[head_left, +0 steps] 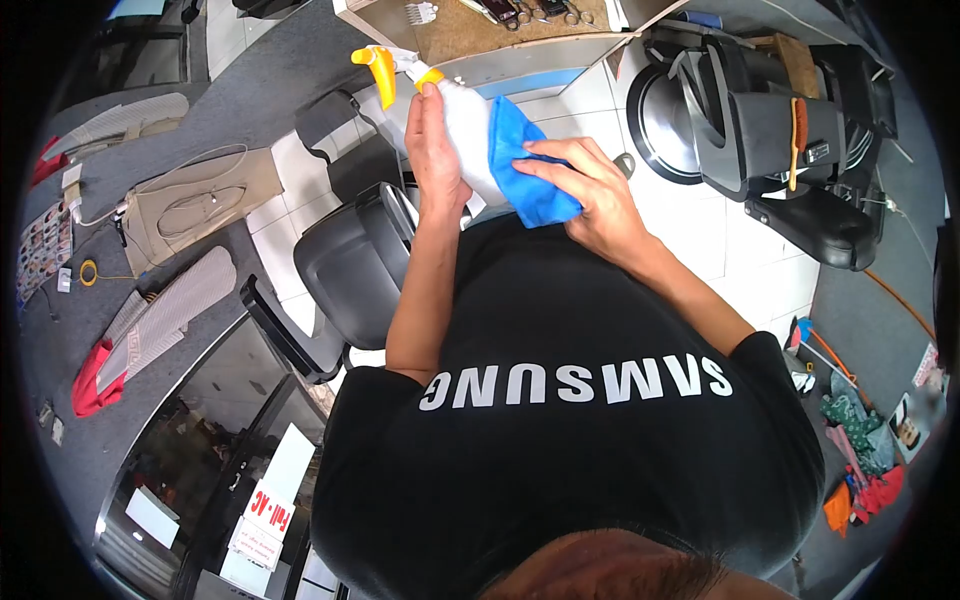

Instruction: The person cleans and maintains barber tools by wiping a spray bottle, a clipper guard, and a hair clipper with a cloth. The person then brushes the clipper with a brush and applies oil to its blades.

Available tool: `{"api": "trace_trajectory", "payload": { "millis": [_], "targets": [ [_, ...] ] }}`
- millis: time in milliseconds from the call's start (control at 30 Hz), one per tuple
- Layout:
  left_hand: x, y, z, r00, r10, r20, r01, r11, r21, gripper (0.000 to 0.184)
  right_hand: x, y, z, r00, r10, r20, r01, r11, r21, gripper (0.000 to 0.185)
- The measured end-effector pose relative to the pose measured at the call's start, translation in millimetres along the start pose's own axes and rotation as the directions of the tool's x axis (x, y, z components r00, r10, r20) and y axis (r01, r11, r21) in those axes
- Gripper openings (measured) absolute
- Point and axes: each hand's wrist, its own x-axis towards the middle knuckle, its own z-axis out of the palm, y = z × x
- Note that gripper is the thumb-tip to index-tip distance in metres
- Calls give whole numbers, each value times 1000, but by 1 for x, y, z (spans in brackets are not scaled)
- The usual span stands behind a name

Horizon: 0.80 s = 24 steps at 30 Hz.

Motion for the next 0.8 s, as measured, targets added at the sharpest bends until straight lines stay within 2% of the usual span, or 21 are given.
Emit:
{"api": "trace_trajectory", "payload": {
  "millis": [67, 100, 200, 333, 367, 467, 500, 600, 633, 667, 700, 733, 800],
  "targets": [
    [4, -11, -6, 1000, 17, 8, -17, 999, 34, 46, -4, 0, -2, 1000, 19, -10, -19, 1000, -4, 64],
    [5, -15, -9, 999, -26, 29, 26, 1000, -3, 44, 2, 4, -2, 1000, -3, 2, 3, 1000, -18, 61],
    [-3, -18, -3, 991, 18, 130, -27, 997, 72, 42, 32, 9, 10, 996, -9, -84, 8, 1000, -21, 58],
    [-6, -16, -6, 991, -27, 129, 26, 1000, 7, 43, 43, 12, 19, 992, -32, -119, 37, 999, 39, 59],
    [-6, -12, -1, 996, -16, 84, 17, 1000, -13, 38, 32, 8, 17, 996, -22, -83, 25, 999, 40, 59],
    [-5, -3, -4, 996, -87, 14, 87, 996, 5, 38, -5, 2, 4, 995, -74, 71, 72, 997, 34, 57],
    [-1, -10, -11, 998, -53, 29, 52, 998, 34, 38, -15, 0, -4, 986, -38, 160, 34, 999, 26, 54],
    [0, -20, -16, 999, -46, 28, 44, 997, 70, 38, -34, 35, -17, 978, -13, 208, -39, 970, 241, 41],
    [0, -21, -15, 996, -76, 41, 76, 997, 0, 40, -33, 43, -19, 972, 180, 152, -230, 864, 447, 33],
    [-1, -21, -16, 994, -96, 61, 97, 995, -29, 42, -33, 48, -20, 917, 374, 139, -373, 678, 634, 27],
    [-1, -20, -17, 990, -115, 83, 120, 991, -57, 43, -38, 48, -21, 727, 676, 123, -496, 392, 775, 26],
    [-2, -19, -18, 985, -136, 106, 145, 986, -84, 45, -19, 42, -28, 630, 755, 179, -462, 180, 869, 29],
    [-1, -21, -17, 975, -182, 128, 195, 976, -96, 52, 4, 31, -21, 587, 794, 156, -457, 166, 874, 37]
  ]
}}
